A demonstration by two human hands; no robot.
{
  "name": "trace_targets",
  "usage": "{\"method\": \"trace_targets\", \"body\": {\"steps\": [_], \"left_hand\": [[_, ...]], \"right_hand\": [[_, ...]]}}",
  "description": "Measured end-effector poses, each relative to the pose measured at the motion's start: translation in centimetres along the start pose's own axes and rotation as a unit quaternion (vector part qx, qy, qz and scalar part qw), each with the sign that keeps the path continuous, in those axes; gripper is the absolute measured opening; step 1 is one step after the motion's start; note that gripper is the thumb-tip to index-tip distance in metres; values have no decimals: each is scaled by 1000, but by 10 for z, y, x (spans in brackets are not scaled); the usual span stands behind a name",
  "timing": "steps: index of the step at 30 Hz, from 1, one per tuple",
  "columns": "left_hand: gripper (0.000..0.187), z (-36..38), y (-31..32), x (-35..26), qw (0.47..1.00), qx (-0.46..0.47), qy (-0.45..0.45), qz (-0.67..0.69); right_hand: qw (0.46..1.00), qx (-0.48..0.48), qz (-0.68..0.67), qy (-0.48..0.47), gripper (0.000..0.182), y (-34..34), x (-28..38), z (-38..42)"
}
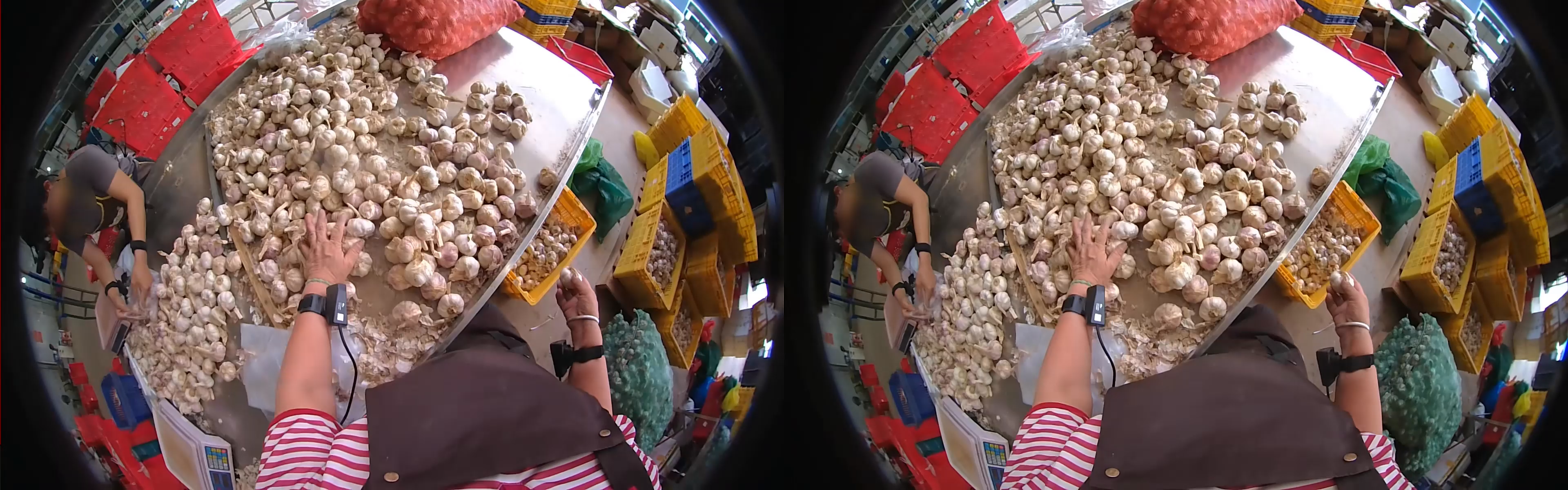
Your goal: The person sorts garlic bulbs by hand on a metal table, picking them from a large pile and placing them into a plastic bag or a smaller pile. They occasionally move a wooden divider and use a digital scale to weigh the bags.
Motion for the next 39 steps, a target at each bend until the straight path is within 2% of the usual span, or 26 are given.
{"method": "trace_targets", "body": {"steps": [3,5,7,8,9,11,12,13,15,17,19,21,23,25,27,28,29,31,32,33,34,35,36,37,38,39], "left_hand": [[73,-10,-4,0,999,-10,-37,-11],[72,-7,-7,-8,997,-11,-68,-17],[67,5,-21,-19,988,-117,-101,0],[57,12,-35,-38,978,-202,-24,37],[42,20,-44,-58,976,-201,-25,82],[33,22,-49,-100,967,-140,30,212],[35,23,-42,-115,979,-54,3,199],[36,25,-38,-126,981,-44,-6,187],[33,20,-31,-138,983,-47,-35,172],[33,13,-12,-134,981,-57,-16,183],[33,12,-12,-129,979,-65,0,193],[29,18,-17,-117,950,-17,-53,307],[21,34,-10,-89,858,-13,-166,486],[19,52,-26,-69,643,21,-343,685],[20,62,-44,-65,416,38,-363,833],[20,67,-47,-61,348,38,-381,856],[20,74,-36,-49,345,37,-379,858],[18,85,-6,-30,472,83,-374,794],[22,90,-1,-31,601,105,-361,705],[22,88,-3,-42,599,104,-360,708],[26,77,-15,-56,775,73,-230,584],[30,70,-28,-76,900,38,-86,425],[30,68,-32,-88,898,39,-88,430],[34,67,-40,-108,930,43,-17,365],[39,67,-43,-124,952,46,53,297],[39,65,-40,-131,950,47,49,305]], "right_hand": [[998,-46,-52,15,33,-20,-6,-41],[993,-93,-72,-3,42,-28,8,-71],[983,-166,19,-76,49,0,47,-57],[984,-127,31,-123,49,19,63,-57],[981,-87,44,-169,48,39,78,-57],[970,15,113,-216,44,99,95,-52],[944,95,171,-265,40,141,99,-39],[907,174,224,-312,37,183,96,-19],[841,325,311,-301,40,254,68,26],[659,426,505,-360,52,304,32,63],[446,408,697,-386,72,328,-12,74],[344,435,707,-439,91,344,-45,74],[312,439,715,-446,103,350,-51,81],[322,428,745,-398,111,351,-66,73],[328,428,752,-379,114,348,-81,61],[376,426,735,-369,114,347,-84,57],[422,422,717,-360,114,348,-86,54],[411,406,738,-350,112,346,-90,51],[435,401,731,-339,111,345,-89,49],[460,397,724,-327,111,345,-88,49],[457,356,763,-288,102,348,-70,64],[454,353,766,-288,102,347,-65,65],[515,325,722,-329,88,347,-50,62],[571,296,673,-366,76,343,-35,57],[676,334,589,-290,67,333,-28,48],[765,362,490,-208,58,326,-22,41]]}}
Point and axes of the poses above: each hand's wrist, its own z-axis away from the middle knuckle, its own y-axis out of the palm, x = y × z, the point moved 7 cm from there along -z, towards the middle knuckle, and after that the axes turned 12 degrees about -x, right-handed, at the moved point
